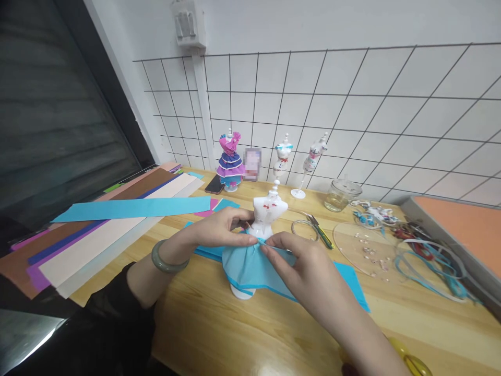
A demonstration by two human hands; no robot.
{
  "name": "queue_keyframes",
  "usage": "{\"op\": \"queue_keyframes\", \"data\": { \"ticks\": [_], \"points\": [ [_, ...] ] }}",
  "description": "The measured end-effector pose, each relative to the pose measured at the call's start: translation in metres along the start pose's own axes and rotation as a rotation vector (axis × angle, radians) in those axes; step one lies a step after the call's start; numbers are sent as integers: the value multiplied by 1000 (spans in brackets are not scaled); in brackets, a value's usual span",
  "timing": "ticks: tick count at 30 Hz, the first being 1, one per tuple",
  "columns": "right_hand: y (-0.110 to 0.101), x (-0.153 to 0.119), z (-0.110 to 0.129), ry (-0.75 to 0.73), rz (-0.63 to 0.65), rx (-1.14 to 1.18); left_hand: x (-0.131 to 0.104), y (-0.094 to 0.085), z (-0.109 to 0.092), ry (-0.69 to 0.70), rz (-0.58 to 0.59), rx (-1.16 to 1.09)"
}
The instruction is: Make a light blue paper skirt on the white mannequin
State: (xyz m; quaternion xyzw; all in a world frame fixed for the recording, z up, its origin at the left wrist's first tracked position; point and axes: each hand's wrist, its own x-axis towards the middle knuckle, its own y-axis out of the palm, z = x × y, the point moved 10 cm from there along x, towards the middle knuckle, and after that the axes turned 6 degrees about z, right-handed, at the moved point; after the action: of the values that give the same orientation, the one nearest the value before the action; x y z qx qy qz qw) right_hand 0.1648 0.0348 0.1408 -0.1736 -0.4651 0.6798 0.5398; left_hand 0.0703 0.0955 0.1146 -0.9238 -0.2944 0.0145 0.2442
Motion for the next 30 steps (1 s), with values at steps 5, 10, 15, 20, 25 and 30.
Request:
{"op": "queue_keyframes", "data": {
  "ticks": [5, 10, 15, 20, 25, 30],
  "points": [
    [3, -5, 15, -100, 24, -9, 0, 1, 2, 2, 17, -42],
    [8, -8, 25, -151, 46, -57, 1, 1, 2, 28, 35, -45],
    [3, -6, 19, -107, 8, -45, 1, 2, 2, 31, 35, -61],
    [-1, -6, 11, -57, -40, -52, 1, 2, 2, 25, 33, -51],
    [4, -5, 8, -55, -3, -15, 1, 3, 2, 25, 22, -36],
    [8, -2, 0, -15, 40, 76, 2, 5, -2, 38, 13, -40]
  ]
}}
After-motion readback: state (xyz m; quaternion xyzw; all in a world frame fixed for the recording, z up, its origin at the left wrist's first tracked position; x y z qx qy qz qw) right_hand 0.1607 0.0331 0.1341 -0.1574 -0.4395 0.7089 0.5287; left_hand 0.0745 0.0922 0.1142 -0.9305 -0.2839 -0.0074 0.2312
